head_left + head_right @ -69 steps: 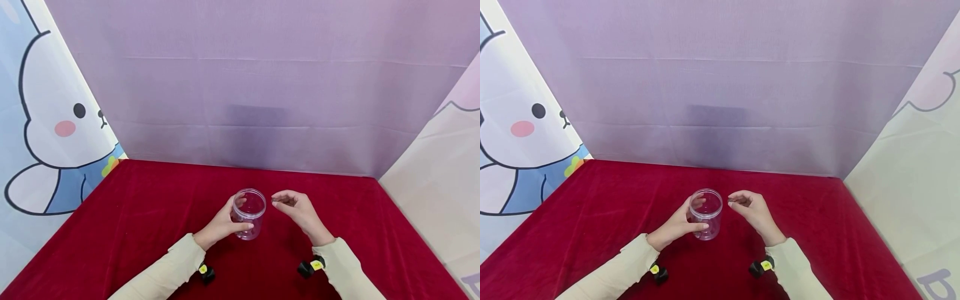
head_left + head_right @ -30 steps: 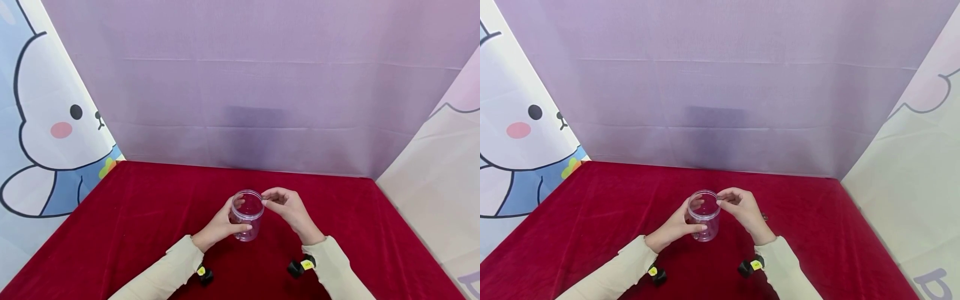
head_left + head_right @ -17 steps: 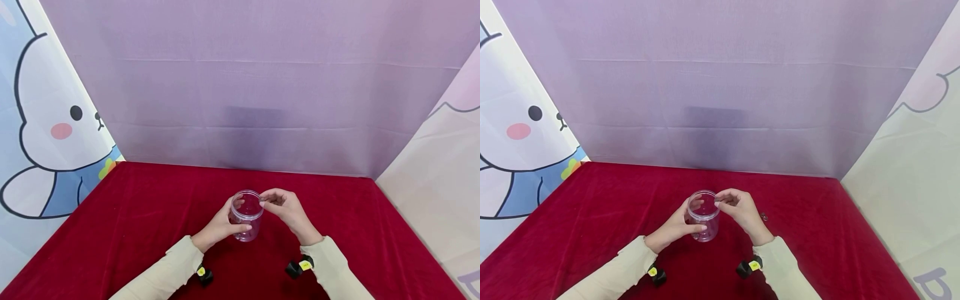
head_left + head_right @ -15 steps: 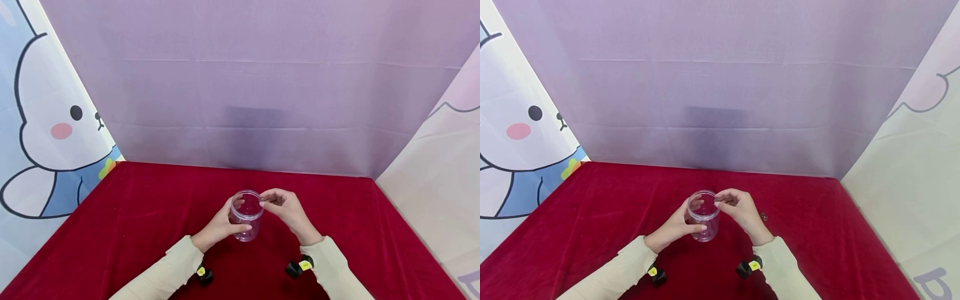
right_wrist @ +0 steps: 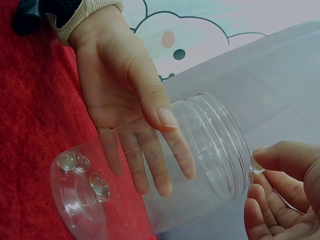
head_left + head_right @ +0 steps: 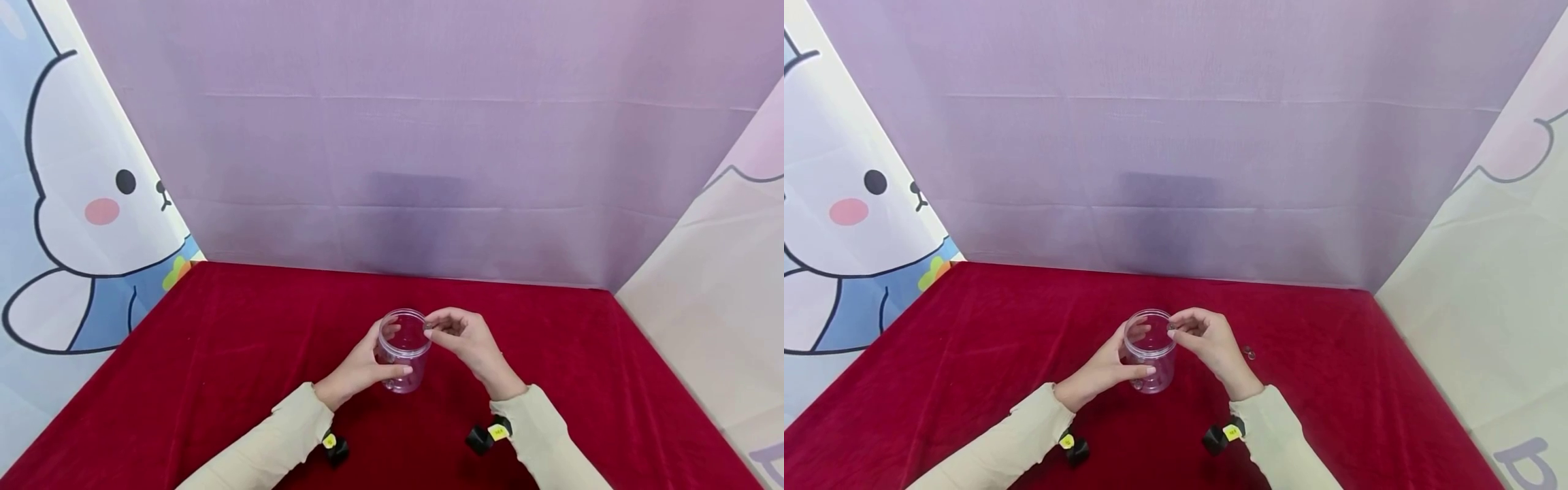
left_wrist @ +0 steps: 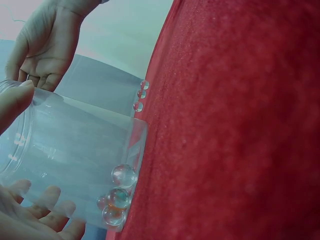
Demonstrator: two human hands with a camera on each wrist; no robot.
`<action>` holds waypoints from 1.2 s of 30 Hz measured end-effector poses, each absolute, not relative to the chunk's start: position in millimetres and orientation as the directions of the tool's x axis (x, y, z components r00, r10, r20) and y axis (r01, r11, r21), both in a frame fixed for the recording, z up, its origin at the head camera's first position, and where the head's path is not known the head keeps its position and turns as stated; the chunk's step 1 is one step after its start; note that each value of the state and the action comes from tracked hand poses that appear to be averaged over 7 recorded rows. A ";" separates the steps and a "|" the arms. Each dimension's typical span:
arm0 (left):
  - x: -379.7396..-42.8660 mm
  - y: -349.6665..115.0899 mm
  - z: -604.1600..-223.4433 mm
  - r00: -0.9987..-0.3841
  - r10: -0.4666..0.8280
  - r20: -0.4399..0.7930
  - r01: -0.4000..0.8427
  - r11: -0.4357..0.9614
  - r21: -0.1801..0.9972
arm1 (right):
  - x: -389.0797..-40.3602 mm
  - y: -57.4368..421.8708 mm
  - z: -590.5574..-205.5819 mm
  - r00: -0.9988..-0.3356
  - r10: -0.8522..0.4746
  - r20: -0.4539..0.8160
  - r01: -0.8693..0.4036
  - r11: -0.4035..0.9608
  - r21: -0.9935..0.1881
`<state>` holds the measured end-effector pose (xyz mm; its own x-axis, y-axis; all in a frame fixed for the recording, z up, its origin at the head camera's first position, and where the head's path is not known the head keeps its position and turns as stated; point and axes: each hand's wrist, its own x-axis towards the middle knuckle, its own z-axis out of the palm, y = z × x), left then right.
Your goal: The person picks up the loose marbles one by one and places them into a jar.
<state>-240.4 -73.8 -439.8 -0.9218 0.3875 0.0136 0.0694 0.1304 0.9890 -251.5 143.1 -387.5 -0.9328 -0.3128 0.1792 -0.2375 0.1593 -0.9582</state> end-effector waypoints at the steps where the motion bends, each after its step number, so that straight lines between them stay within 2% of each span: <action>1: -240.5 -73.7 -439.8 -0.921 0.388 0.016 0.071 0.129 0.989 | -251.9 143.1 -388.0 -0.933 -0.312 0.178 -0.236 0.158 -0.959; 36: -240.9 -72.4 -444.8 -0.928 0.373 0.009 0.069 0.148 0.987 | -254.6 161.4 -402.8 -0.940 -0.281 0.194 -0.245 0.158 -0.957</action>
